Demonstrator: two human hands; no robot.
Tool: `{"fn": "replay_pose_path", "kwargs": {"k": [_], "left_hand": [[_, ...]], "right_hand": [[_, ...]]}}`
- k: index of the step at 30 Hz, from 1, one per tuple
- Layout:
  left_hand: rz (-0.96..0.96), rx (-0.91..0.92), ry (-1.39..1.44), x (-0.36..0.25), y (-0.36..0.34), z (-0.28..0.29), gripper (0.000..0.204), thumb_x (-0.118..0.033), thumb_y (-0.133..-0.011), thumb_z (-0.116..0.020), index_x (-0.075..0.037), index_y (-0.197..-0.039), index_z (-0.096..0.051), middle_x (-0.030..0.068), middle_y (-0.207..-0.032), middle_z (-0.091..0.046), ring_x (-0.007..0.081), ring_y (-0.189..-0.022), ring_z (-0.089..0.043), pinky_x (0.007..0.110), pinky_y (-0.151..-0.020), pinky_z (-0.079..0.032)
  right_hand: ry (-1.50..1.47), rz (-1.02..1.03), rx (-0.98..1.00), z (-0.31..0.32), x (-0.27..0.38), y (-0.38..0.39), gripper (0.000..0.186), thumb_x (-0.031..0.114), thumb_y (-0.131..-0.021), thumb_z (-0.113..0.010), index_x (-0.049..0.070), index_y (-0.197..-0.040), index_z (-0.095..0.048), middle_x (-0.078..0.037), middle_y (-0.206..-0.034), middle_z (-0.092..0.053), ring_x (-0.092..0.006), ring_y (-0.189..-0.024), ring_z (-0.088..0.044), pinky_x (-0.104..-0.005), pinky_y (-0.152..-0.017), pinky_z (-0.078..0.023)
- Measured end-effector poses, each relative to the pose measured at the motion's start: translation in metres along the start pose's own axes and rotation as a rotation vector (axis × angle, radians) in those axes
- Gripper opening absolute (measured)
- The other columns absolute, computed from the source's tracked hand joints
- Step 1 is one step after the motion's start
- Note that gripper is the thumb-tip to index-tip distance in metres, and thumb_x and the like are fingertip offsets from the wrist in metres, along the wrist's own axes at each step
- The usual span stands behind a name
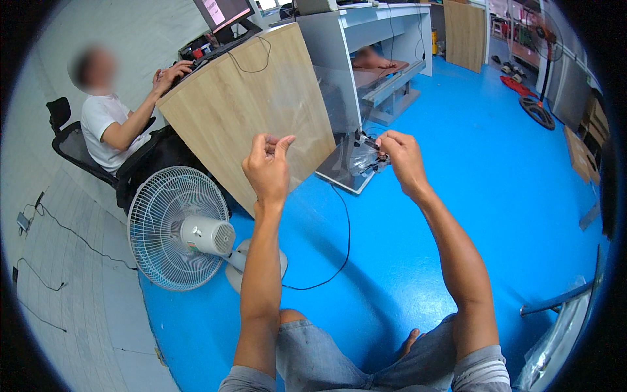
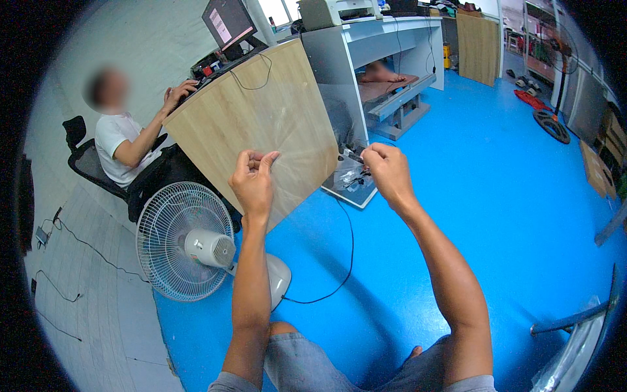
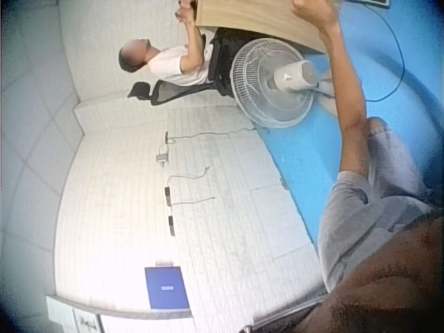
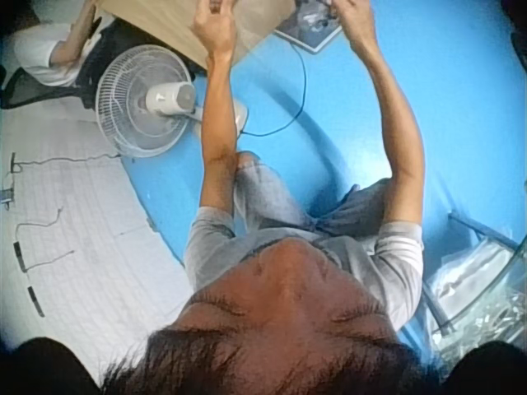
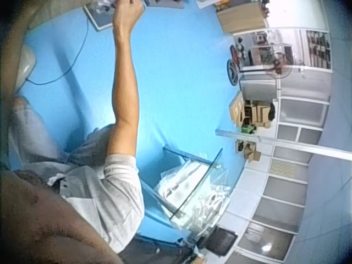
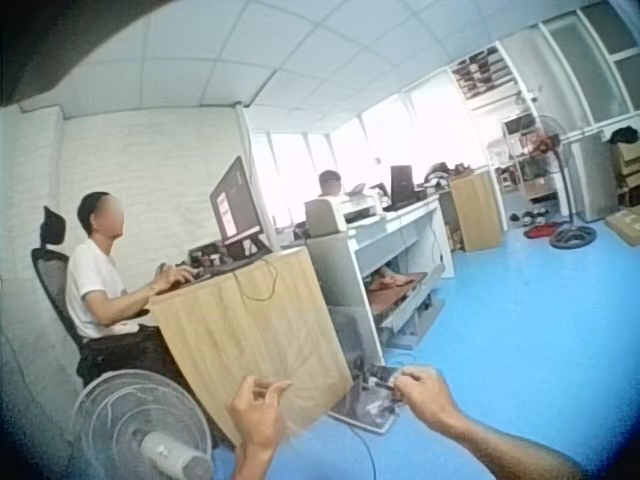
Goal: The person sits on the floor and peels black letter stickers from a clear backing sheet. They carefully separate the letters and backing, handling the flexible plastic sheet with both hands.
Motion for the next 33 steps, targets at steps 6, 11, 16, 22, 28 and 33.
{"fn": "replay_pose_path", "kwargs": {"k": [6,11,16,22,28,33], "left_hand": [[-0.073,0.014,0.019,-0.008,0.001,-0.004,0.024,-0.006,-0.081,-0.080,0.000,-0.075,-0.058,0.0035,-0.061,-0.061,0.0056,-0.052,-0.049,0.022,-0.047,-0.038],[-0.044,0.013,0.024,-0.005,0.003,-0.006,0.022,-0.009,-0.081,-0.080,-0.001,-0.078,-0.060,0.0078,-0.061,-0.064,0.0110,-0.048,-0.054,0.027,-0.045,-0.040],[0.011,-0.002,0.057,0.004,0.003,-0.005,0.021,-0.008,-0.081,-0.080,-0.001,-0.077,-0.060,0.0076,-0.060,-0.063,0.0094,-0.048,-0.053,0.026,-0.044,-0.038],[0.052,-0.046,0.055,0.014,-0.002,0.002,0.022,-0.007,-0.081,-0.080,0.000,-0.075,-0.060,0.0052,-0.058,-0.059,0.0088,-0.047,-0.050,0.026,-0.044,-0.037],[0.000,-0.098,0.065,0.015,-0.003,0.004,0.023,-0.007,-0.080,-0.081,0.000,-0.075,-0.059,0.0049,-0.058,-0.059,0.0087,-0.048,-0.050,0.025,-0.045,-0.037],[-0.050,-0.090,0.013,0.008,-0.002,0.004,0.024,-0.007,-0.079,-0.082,-0.001,-0.076,-0.059,0.0062,-0.061,-0.061,0.0100,-0.049,-0.052,0.026,-0.046,-0.040]], "right_hand": [[0.262,0.022,-0.020,-0.013,0.015,0.011,0.051,0.034,-0.081,-0.081,0.009,-0.057,-0.043,0.002,-0.054,-0.045,-0.0076,-0.049,-0.039,-0.0306,-0.042,-0.029],[0.001,-0.044,0.041,-0.010,0.002,0.003,0.049,0.027,-0.081,-0.081,0.010,-0.056,-0.042,0.003,-0.054,-0.043,-0.0063,-0.050,-0.038,-0.0291,-0.044,-0.029],[-0.174,-0.069,0.082,-0.010,0.003,0.002,0.046,0.017,-0.081,-0.079,0.013,-0.056,-0.041,0.005,-0.055,-0.043,-0.0057,-0.053,-0.036,-0.0277,-0.047,-0.028],[-0.314,-0.115,0.092,0.002,-0.006,-0.004,0.038,0.010,-0.080,-0.075,0.013,-0.059,-0.044,0.005,-0.059,-0.043,-0.0057,-0.056,-0.036,-0.0268,-0.053,-0.030],[-0.325,-0.004,0.120,0.005,0.001,-0.006,0.018,0.006,-0.080,-0.068,0.008,-0.069,-0.054,0.003,-0.065,-0.047,-0.0074,-0.062,-0.042,-0.0270,-0.059,-0.034],[0.133,0.049,0.207,-0.002,0.013,0.002,0.019,0.018,-0.083,-0.061,0.000,-0.086,-0.067,-0.008,-0.071,-0.056,-0.0178,-0.069,-0.054,-0.0317,-0.063,-0.042]]}}
Point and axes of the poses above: each hand's wrist, its own y-axis away from the middle knuckle, its own z-axis out of the back of the hand, x = y × z, the point moved 5 cm from there along -y, towards the middle knuckle
